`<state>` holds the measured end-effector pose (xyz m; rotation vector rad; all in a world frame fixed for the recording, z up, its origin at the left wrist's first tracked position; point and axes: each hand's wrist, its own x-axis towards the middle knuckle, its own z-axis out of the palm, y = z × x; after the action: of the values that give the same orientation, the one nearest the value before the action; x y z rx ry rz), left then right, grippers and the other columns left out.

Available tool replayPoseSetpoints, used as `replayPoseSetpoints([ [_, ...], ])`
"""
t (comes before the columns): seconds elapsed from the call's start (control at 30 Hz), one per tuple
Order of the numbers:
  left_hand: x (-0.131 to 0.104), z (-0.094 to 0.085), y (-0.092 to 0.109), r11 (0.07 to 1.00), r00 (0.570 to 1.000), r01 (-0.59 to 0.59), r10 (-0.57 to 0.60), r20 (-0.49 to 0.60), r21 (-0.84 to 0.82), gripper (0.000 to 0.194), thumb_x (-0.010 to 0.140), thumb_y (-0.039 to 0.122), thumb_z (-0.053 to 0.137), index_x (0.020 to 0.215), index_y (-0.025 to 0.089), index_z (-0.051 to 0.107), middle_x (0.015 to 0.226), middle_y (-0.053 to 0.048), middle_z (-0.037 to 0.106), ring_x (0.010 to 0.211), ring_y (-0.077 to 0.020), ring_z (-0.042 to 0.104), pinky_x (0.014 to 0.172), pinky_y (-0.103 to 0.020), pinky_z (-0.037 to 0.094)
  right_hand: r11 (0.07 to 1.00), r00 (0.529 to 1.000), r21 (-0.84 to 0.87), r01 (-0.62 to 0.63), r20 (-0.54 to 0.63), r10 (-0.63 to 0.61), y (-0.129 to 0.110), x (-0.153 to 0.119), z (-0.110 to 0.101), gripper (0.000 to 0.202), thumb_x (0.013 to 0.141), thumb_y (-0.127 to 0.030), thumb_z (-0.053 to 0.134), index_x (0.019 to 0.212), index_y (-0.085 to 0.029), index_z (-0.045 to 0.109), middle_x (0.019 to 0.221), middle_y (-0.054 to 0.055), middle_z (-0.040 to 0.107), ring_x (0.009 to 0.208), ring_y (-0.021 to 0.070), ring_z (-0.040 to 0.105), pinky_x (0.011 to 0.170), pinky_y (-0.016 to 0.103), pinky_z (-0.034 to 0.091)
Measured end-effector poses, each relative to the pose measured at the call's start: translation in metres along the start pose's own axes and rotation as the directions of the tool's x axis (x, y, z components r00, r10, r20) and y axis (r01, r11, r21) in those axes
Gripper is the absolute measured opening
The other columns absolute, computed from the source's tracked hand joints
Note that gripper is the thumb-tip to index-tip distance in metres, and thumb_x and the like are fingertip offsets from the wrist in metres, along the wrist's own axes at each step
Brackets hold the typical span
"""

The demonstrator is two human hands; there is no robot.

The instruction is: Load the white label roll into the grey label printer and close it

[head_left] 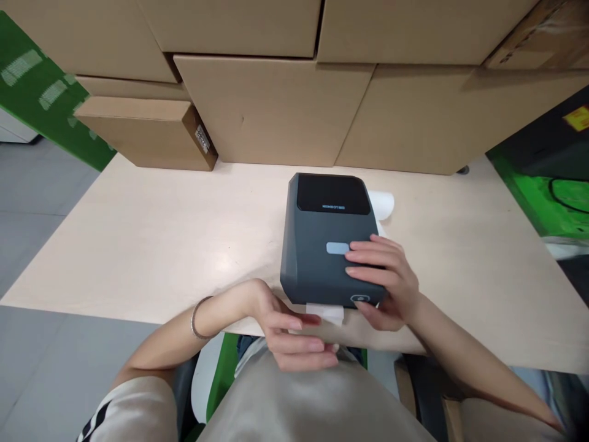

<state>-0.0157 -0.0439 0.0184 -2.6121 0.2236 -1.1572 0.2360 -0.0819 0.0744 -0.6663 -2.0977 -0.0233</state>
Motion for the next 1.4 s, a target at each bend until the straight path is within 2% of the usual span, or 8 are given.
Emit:
replayPoseSetpoints([
  [0.1, 0.006, -0.004, 0.004, 0.953, 0.947, 0.006, 0.092, -0.309, 0.303, 0.037, 0.086, 0.041, 0.072, 0.117, 0.057, 0.06, 0.142, 0.022, 0.059, 0.141, -0.0141, 0.052, 0.12, -0.027, 0.051, 1.0, 1.0, -0.022, 0.021, 0.013, -0.02, -0.002, -0.014, 0.009, 0.033, 0.084, -0.028, 0.059, 0.116, -0.021, 0.063, 0.112, 0.006, 0.072, 0.113, 0.0228, 0.069, 0.105, 0.043, 0.051],
  [0.17, 0.01, -0.007, 0.003, 0.959, 0.874, 0.014, 0.125, -0.469, 0.283, 0.018, 0.088, 0.046, 0.066, 0.107, 0.046, 0.066, 0.136, 0.013, 0.064, 0.136, -0.0187, 0.056, 0.123, -0.037, 0.049, 1.0, 1.0, -0.022, 0.021, 0.019, -0.02, -0.004, -0.019, 0.012, 0.034, 0.082, -0.025, 0.06, 0.115, -0.02, 0.063, 0.112, 0.007, 0.072, 0.113, 0.0231, 0.069, 0.107, 0.043, 0.049],
  [0.23, 0.012, -0.011, -0.002, 0.988, 0.9, 0.045, 0.025, -0.435, 0.15, 0.018, 0.091, 0.049, 0.058, 0.097, 0.036, 0.069, 0.124, 0.004, 0.071, 0.129, -0.0221, 0.062, 0.121, -0.042, 0.05, 1.0, 1.0, -0.018, 0.005, 0.018, -0.005, -0.005, -0.021, 0.013, 0.037, 0.081, -0.025, 0.059, 0.118, -0.021, 0.062, 0.113, 0.007, 0.072, 0.114, 0.0234, 0.069, 0.107, 0.044, 0.049],
  [0.3, 0.012, -0.016, -0.009, 0.986, 0.94, 0.157, -0.131, -0.317, 0.059, 0.036, 0.096, 0.051, 0.043, 0.094, 0.028, 0.071, 0.114, -0.003, 0.075, 0.128, -0.0224, 0.064, 0.12, -0.041, 0.05, 1.0, 1.0, -0.021, -0.007, 0.015, 0.008, -0.005, -0.023, 0.014, 0.039, 0.083, -0.028, 0.058, 0.122, -0.024, 0.062, 0.114, 0.006, 0.072, 0.113, 0.0236, 0.069, 0.106, 0.045, 0.05],
  [0.43, 0.008, -0.026, -0.019, 0.951, 0.941, 0.31, -0.309, -0.139, -0.016, 0.047, 0.099, 0.049, 0.033, 0.107, 0.022, 0.072, 0.109, -0.006, 0.078, 0.124, -0.0199, 0.068, 0.109, -0.037, 0.058, 1.0, 1.0, -0.028, 0.014, -0.004, -0.014, -0.004, -0.027, 0.017, 0.039, 0.088, -0.03, 0.052, 0.126, -0.026, 0.062, 0.114, 0.006, 0.073, 0.115, 0.0243, 0.068, 0.104, 0.046, 0.051],
  [0.67, 0.006, -0.022, -0.016, 0.944, 0.932, 0.327, -0.331, -0.146, -0.051, 0.029, 0.091, 0.04, 0.05, 0.1, 0.025, 0.072, 0.095, -0.002, 0.078, 0.104, -0.0198, 0.075, 0.093, -0.037, 0.066, 0.999, 0.998, 0.029, 0.017, -0.066, -0.015, -0.004, -0.034, 0.026, 0.039, 0.096, -0.028, 0.042, 0.127, -0.02, 0.065, 0.111, 0.007, 0.074, 0.115, 0.0225, 0.068, 0.111, 0.043, 0.045],
  [1.07, 0.003, -0.012, -0.012, 0.945, 0.919, 0.322, -0.327, -0.221, -0.061, 0.021, 0.079, 0.031, 0.059, 0.094, 0.025, 0.072, 0.096, -0.003, 0.075, 0.109, -0.0202, 0.069, 0.096, -0.035, 0.064, 0.998, 0.991, 0.042, 0.037, -0.133, -0.031, 0.0, -0.04, 0.034, 0.038, 0.097, -0.027, 0.04, 0.121, -0.022, 0.069, 0.104, 0.003, 0.076, 0.107, 0.0183, 0.07, 0.115, 0.039, 0.045],
  [1.4, 0.012, -0.012, -0.013, 0.946, 0.943, 0.322, -0.318, -0.102, 0.032, 0.044, 0.086, 0.046, 0.057, 0.125, 0.028, 0.068, 0.13, 0.002, 0.075, 0.114, -0.0203, 0.061, 0.113, -0.035, 0.048, 0.99, 0.992, -0.112, 0.087, -0.081, -0.096, 0.004, -0.038, 0.026, 0.039, 0.093, -0.04, 0.052, 0.126, -0.022, 0.062, 0.117, 0.008, 0.074, 0.118, 0.0233, 0.067, 0.096, 0.042, 0.057],
])
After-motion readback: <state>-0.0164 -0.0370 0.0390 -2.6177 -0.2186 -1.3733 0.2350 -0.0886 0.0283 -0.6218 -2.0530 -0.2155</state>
